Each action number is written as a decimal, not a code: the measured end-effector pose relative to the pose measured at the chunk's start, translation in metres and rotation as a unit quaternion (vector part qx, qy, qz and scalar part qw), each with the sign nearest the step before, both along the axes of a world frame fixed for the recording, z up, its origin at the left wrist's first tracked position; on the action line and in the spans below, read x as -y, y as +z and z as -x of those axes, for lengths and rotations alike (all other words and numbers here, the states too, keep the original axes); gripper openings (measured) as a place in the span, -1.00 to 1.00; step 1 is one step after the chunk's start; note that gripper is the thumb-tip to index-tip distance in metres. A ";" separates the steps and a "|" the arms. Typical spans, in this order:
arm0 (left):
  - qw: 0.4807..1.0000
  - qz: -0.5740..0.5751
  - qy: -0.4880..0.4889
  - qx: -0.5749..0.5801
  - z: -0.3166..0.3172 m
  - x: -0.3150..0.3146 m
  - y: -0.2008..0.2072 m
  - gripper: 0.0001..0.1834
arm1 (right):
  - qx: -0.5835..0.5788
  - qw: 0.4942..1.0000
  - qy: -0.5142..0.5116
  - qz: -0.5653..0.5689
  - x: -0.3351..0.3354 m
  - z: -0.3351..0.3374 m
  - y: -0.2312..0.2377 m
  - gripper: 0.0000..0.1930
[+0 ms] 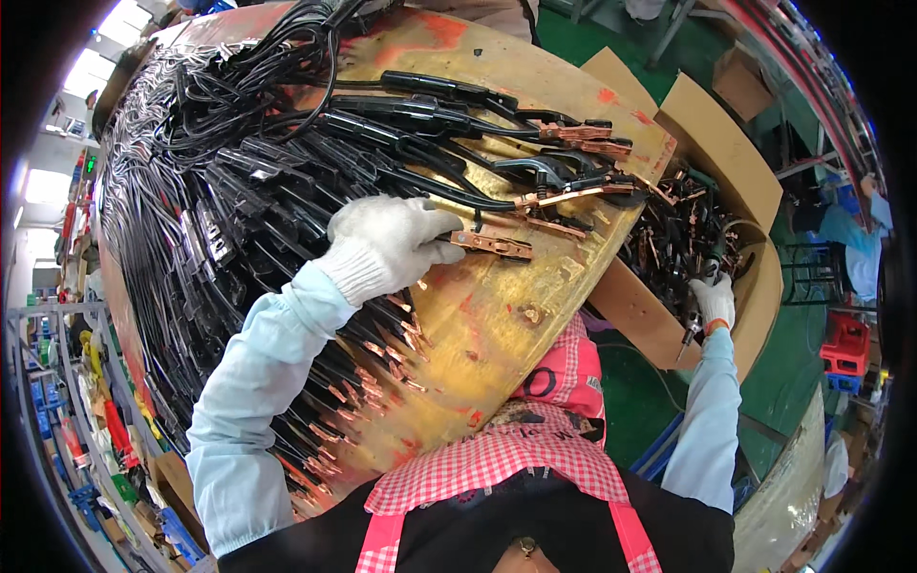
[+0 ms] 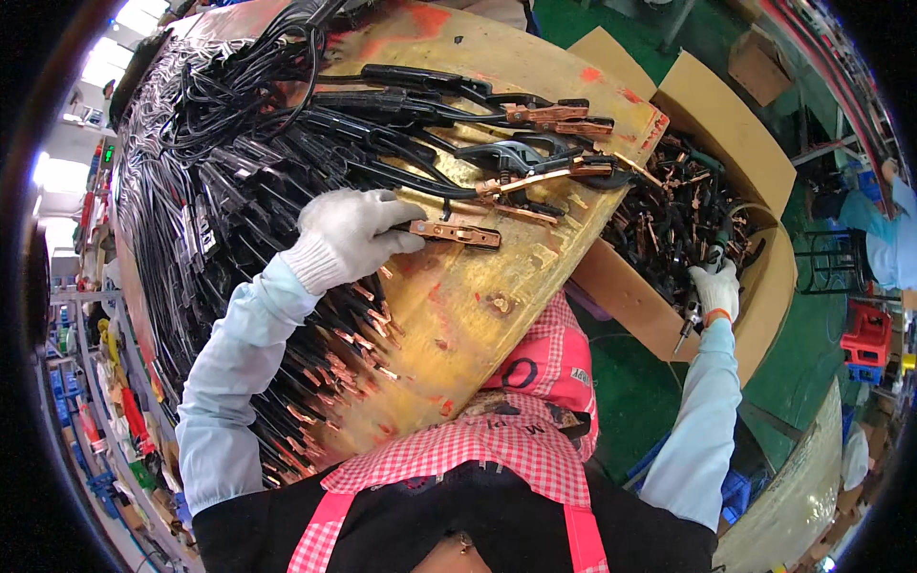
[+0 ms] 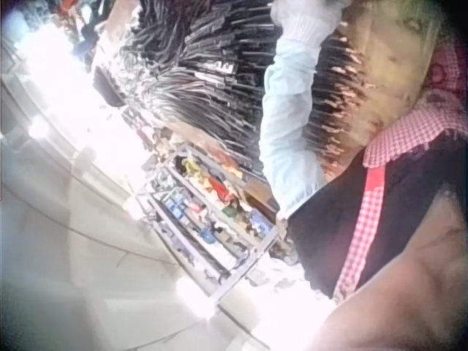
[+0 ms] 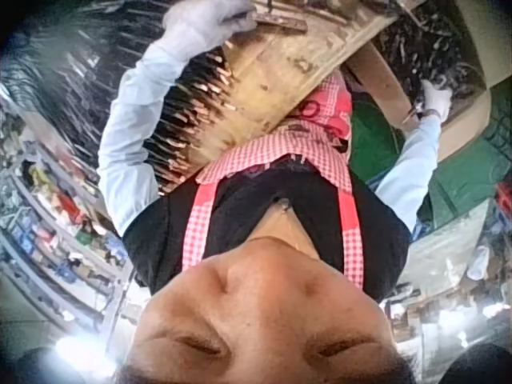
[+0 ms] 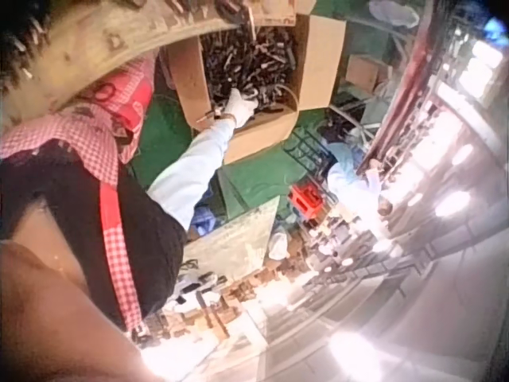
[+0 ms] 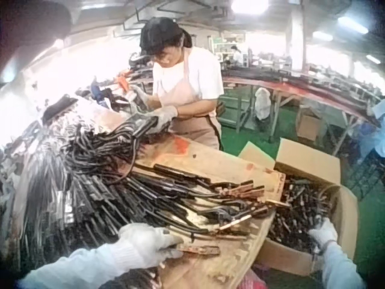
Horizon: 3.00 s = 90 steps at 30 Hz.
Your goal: The recorder is assembling heavy-duty power cables by attaching copper clamps to the ends of the wires using a pneumatic screwdriver.
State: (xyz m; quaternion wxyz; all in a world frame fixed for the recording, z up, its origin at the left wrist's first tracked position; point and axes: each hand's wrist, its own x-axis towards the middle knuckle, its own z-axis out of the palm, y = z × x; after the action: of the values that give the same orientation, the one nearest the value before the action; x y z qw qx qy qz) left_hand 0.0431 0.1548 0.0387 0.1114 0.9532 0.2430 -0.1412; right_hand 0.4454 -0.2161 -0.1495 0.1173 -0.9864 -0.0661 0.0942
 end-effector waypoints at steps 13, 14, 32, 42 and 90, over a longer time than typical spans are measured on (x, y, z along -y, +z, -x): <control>1.000 0.012 0.015 -0.013 -0.002 0.001 0.004 -0.57 | -0.258 0.520 -0.096 -0.809 -0.087 0.087 0.111 -0.75; 1.000 0.009 0.013 -0.012 -0.003 0.002 0.004 -0.58 | -0.246 0.518 -0.059 -0.817 -0.103 0.105 0.125 -0.76; 0.995 -0.057 -0.061 0.051 0.000 0.005 -0.019 -0.74 | -0.187 0.616 0.295 -0.706 -0.247 0.257 0.163 -0.64; 0.999 -0.038 -0.026 0.009 -0.004 0.006 -0.019 -0.73 | -0.302 0.464 0.308 -0.773 -0.258 0.260 0.177 -0.66; 0.972 -0.034 -0.084 0.215 -0.004 -0.011 0.034 -0.82 | 0.202 0.805 0.534 -0.163 -0.255 0.269 0.170 -0.74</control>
State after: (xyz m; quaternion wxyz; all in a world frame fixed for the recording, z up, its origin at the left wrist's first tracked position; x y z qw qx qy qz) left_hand 0.0474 0.1659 0.0724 0.1161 0.9815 0.1368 0.0666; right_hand 0.1768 0.0391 0.0204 0.1911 -0.7583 -0.6192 -0.0717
